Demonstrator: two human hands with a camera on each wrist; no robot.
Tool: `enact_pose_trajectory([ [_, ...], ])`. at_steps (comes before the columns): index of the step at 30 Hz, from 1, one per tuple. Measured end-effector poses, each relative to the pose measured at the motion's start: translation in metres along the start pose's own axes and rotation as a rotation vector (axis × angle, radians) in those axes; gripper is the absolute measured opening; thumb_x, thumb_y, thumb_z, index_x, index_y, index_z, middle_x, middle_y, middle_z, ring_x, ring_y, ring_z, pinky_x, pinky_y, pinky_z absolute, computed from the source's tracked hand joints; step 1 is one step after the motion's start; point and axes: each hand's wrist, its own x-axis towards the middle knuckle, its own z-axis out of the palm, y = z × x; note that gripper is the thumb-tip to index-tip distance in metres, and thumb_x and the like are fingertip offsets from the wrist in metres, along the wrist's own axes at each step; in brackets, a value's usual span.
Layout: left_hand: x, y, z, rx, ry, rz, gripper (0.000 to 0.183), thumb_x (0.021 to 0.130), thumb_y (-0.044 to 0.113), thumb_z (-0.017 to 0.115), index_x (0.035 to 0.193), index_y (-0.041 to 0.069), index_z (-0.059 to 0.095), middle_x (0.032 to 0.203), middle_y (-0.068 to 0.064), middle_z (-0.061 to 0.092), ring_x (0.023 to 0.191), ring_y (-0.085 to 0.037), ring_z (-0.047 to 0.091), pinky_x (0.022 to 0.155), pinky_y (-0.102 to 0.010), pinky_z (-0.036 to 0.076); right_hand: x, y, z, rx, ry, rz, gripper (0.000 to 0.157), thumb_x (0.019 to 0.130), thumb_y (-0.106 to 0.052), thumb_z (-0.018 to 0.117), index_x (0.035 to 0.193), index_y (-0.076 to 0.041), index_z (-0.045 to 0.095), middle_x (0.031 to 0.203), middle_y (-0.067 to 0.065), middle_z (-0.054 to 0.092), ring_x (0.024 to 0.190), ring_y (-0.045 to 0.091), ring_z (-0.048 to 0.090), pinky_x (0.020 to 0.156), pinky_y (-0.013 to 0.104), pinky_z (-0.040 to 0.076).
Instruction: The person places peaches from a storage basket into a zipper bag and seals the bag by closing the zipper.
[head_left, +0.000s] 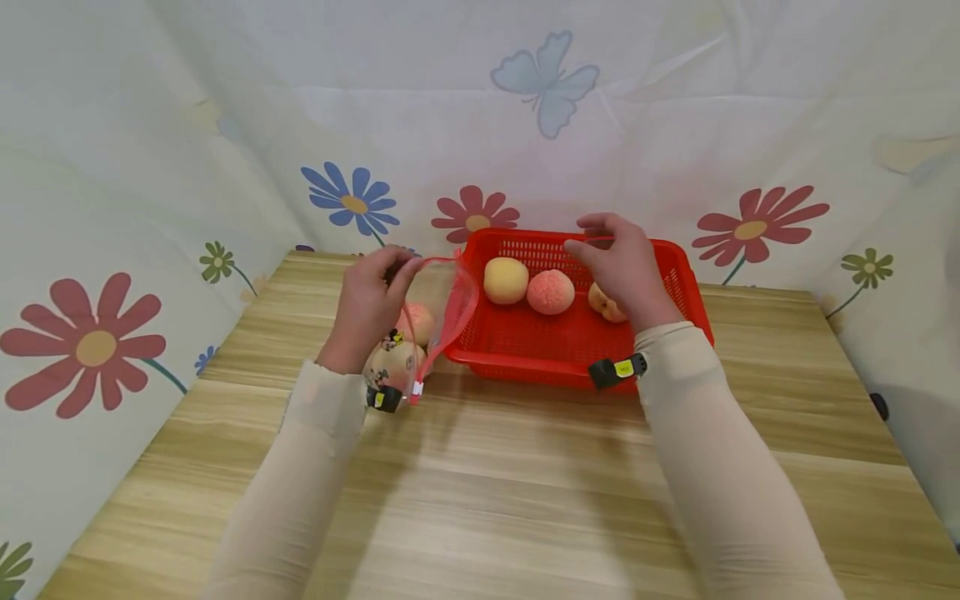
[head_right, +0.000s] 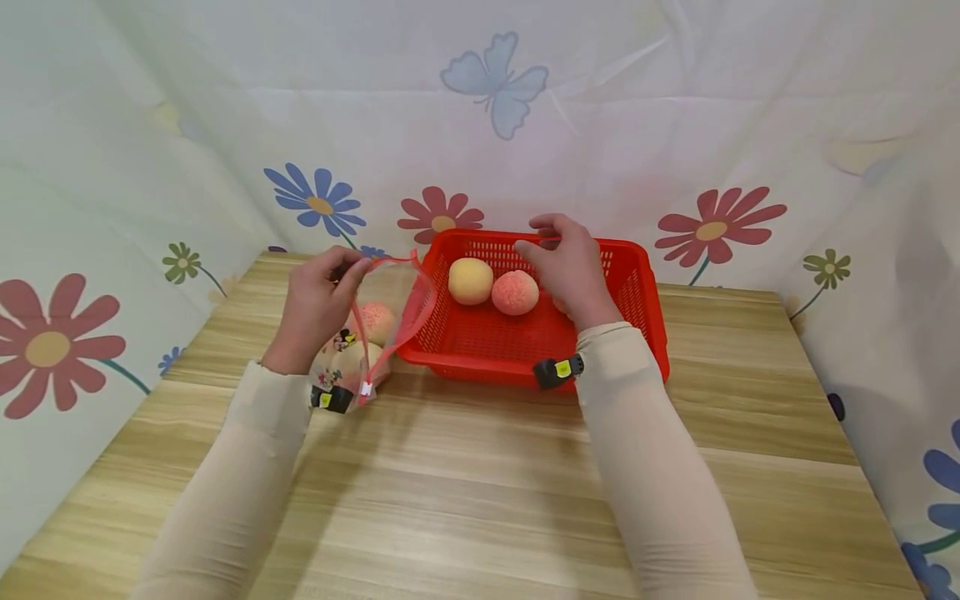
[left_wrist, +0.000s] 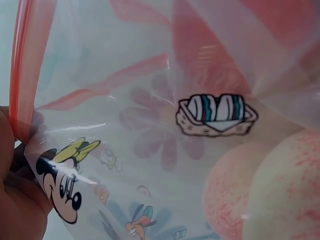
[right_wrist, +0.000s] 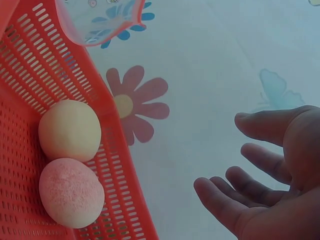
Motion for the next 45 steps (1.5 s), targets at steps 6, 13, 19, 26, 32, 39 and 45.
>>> enact_pose_trajectory([
  [6, -0.002, 0.001, 0.0, -0.019, -0.006, -0.015, 0.025, 0.095, 0.029, 0.06, 0.107, 0.009, 0.069, 0.091, -0.009, 0.067, 0.076, -0.019, 0.054, 0.07, -0.03, 0.052, 0.007, 0.005, -0.006, 0.045, -0.019, 0.049, 0.052, 0.094, -0.035, 0.062, 0.141, -0.018, 0.047, 0.143, 0.007, 0.048, 0.125, 0.026, 0.049, 0.102, 0.042, 0.048],
  [13, -0.003, 0.001, 0.0, -0.025, -0.001, -0.012, 0.025, 0.095, 0.029, 0.06, 0.106, 0.009, 0.069, 0.092, -0.01, 0.068, 0.075, -0.019, 0.055, 0.071, -0.029, 0.054, 0.014, 0.011, -0.012, 0.068, -0.028, 0.089, 0.053, 0.094, -0.037, 0.062, 0.142, -0.019, 0.047, 0.146, 0.007, 0.045, 0.123, 0.027, 0.05, 0.102, 0.042, 0.047],
  [19, -0.003, -0.001, 0.001, -0.027, 0.004, 0.001, 0.025, 0.096, 0.029, 0.06, 0.106, 0.009, 0.069, 0.089, -0.01, 0.067, 0.075, -0.018, 0.054, 0.07, -0.027, 0.052, 0.019, 0.016, -0.017, 0.064, -0.037, 0.132, 0.057, 0.094, -0.038, 0.061, 0.144, -0.018, 0.043, 0.146, 0.009, 0.044, 0.12, 0.03, 0.054, 0.102, 0.044, 0.048],
  [26, -0.003, 0.0, 0.002, -0.032, 0.003, -0.006, 0.024, 0.096, 0.028, 0.06, 0.106, 0.009, 0.069, 0.089, -0.01, 0.066, 0.075, -0.019, 0.053, 0.07, -0.029, 0.053, 0.027, 0.026, -0.02, 0.041, -0.053, 0.182, 0.06, 0.094, -0.04, 0.061, 0.146, -0.019, 0.04, 0.148, 0.01, 0.043, 0.122, 0.031, 0.053, 0.102, 0.043, 0.047],
  [32, -0.003, 0.001, 0.002, -0.038, 0.004, -0.017, 0.023, 0.095, 0.028, 0.061, 0.105, 0.009, 0.069, 0.088, -0.007, 0.066, 0.075, -0.018, 0.054, 0.069, -0.027, 0.052, 0.032, 0.032, -0.023, 0.011, -0.073, 0.209, 0.062, 0.094, -0.04, 0.06, 0.148, -0.018, 0.038, 0.149, 0.011, 0.042, 0.125, 0.033, 0.048, 0.103, 0.046, 0.046],
  [39, -0.004, 0.0, 0.002, -0.041, -0.004, -0.03, 0.025, 0.096, 0.03, 0.06, 0.106, 0.009, 0.069, 0.089, -0.009, 0.066, 0.075, -0.019, 0.054, 0.07, -0.028, 0.053, 0.035, 0.038, -0.027, -0.048, -0.086, 0.234, 0.06, 0.095, -0.036, 0.061, 0.146, -0.014, 0.039, 0.147, 0.016, 0.043, 0.123, 0.034, 0.046, 0.103, 0.048, 0.046],
  [45, -0.004, -0.001, 0.003, -0.046, -0.002, -0.026, 0.022, 0.095, 0.027, 0.062, 0.107, 0.009, 0.069, 0.088, -0.008, 0.066, 0.075, -0.018, 0.053, 0.07, -0.028, 0.053, 0.038, 0.044, -0.029, -0.081, -0.091, 0.249, 0.06, 0.094, -0.036, 0.061, 0.145, -0.013, 0.04, 0.143, 0.017, 0.045, 0.123, 0.034, 0.046, 0.104, 0.05, 0.044],
])
